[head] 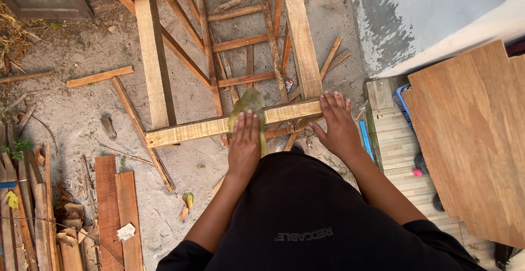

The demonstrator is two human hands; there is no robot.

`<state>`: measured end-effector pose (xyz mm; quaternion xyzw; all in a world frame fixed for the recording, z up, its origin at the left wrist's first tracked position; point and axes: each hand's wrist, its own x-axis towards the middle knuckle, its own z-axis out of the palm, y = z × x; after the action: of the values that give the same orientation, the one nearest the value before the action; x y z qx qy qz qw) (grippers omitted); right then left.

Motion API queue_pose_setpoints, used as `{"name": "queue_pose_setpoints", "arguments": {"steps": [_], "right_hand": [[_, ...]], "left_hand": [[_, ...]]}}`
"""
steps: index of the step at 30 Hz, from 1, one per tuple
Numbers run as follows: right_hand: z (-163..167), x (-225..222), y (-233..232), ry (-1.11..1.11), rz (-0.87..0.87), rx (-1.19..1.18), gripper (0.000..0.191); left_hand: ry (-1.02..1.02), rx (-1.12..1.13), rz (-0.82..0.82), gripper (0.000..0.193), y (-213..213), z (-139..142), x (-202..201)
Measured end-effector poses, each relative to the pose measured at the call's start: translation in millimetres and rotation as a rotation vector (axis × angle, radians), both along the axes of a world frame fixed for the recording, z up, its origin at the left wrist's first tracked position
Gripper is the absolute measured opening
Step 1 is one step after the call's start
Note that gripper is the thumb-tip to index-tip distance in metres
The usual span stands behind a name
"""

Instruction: The person sands the surface and edges of a wooden frame structure using a piece of sandpaper held by hand.

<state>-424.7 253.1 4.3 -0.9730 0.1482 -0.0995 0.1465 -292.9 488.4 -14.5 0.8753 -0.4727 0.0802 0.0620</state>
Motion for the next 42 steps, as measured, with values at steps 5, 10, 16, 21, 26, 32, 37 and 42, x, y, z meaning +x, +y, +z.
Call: {"name": "queue_pose_setpoints", "arguments": {"steps": [5,10,16,21,26,32,37,42], "right_hand": [[0,1,2,0.008,0.005,0.016,0.078],[3,1,1,0.03,-0.017,0.023,0.075],[4,3,-1,0.019,0.015,-0.002,0.076],[5,3,1,0.029,-0.014,0.001,0.075],[3,2,1,-0.017,0.0,0.006,0.075],[6,4,2,-0.024,-0.013,0.016,0.074],[10,5,5,-0.034,-0.013,0.011,0.074],[12,7,6,-0.016,-0.012,-0.025,0.075]], "left_hand": [[0.117,-0.06,-0.071,0.049,3,7,8],[0.043,0.045,0.103,0.051,-4,9,6],[-0.003,0.02,-0.004,0.059,6,7,14],[0.071,-0.024,0.129,0.052,19,7,16],[0.119,-0.153,-0.091,0.051,4,3,4],[0.083,-0.064,0.105,0.048,7,4,10],[0.072,-0.132,-0.054,0.054,5,6,7],[0.154,-0.063,0.154,0.057,25,13,19]]}}
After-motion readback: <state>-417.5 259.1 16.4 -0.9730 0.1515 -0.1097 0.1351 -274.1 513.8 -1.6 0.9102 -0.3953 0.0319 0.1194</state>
